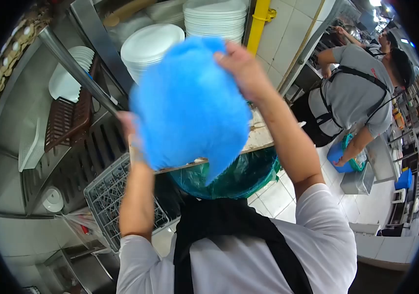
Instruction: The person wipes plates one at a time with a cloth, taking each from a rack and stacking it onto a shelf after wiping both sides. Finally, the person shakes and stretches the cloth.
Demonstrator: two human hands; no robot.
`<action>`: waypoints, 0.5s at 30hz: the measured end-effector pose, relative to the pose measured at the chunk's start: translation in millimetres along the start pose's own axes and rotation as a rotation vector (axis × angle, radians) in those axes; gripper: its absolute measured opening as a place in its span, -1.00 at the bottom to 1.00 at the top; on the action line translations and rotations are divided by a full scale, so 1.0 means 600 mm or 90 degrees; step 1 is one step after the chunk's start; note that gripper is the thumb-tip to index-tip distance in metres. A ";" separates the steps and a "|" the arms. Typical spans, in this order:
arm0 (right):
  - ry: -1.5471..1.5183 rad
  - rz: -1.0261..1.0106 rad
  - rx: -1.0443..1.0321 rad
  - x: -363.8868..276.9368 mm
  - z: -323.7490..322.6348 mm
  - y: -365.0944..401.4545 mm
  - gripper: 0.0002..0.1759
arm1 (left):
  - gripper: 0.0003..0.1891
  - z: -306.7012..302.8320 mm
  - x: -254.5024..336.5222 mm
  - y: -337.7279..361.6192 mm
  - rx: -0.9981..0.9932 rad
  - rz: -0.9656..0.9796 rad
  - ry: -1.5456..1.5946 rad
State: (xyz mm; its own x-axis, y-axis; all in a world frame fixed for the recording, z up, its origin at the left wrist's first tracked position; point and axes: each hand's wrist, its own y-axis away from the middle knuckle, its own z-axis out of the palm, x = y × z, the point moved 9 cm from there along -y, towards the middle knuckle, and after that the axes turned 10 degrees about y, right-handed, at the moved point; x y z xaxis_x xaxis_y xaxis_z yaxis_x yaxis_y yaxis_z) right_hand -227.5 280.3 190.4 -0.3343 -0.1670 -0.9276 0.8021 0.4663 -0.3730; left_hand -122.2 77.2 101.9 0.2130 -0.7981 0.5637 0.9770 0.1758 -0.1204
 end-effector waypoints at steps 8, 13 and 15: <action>0.419 0.108 0.229 0.123 -0.099 0.191 -0.55 | -0.54 0.032 -0.025 0.007 0.019 0.044 -0.105; -0.402 0.389 -0.062 0.229 0.115 0.314 -0.01 | -0.63 0.057 -0.086 0.055 -0.030 -0.053 -0.394; -0.756 0.317 -0.143 0.199 0.171 0.287 -0.02 | -0.60 0.076 -0.164 0.097 -0.160 -0.149 -0.462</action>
State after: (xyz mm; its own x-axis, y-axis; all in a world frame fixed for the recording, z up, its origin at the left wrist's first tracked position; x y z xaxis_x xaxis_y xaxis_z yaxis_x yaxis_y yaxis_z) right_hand -78.5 251.3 12.9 0.7032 -0.5417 -0.4606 0.5742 0.8147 -0.0815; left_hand -86.6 192.1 77.0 0.0319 -0.2084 0.9775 0.9859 -0.1543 -0.0650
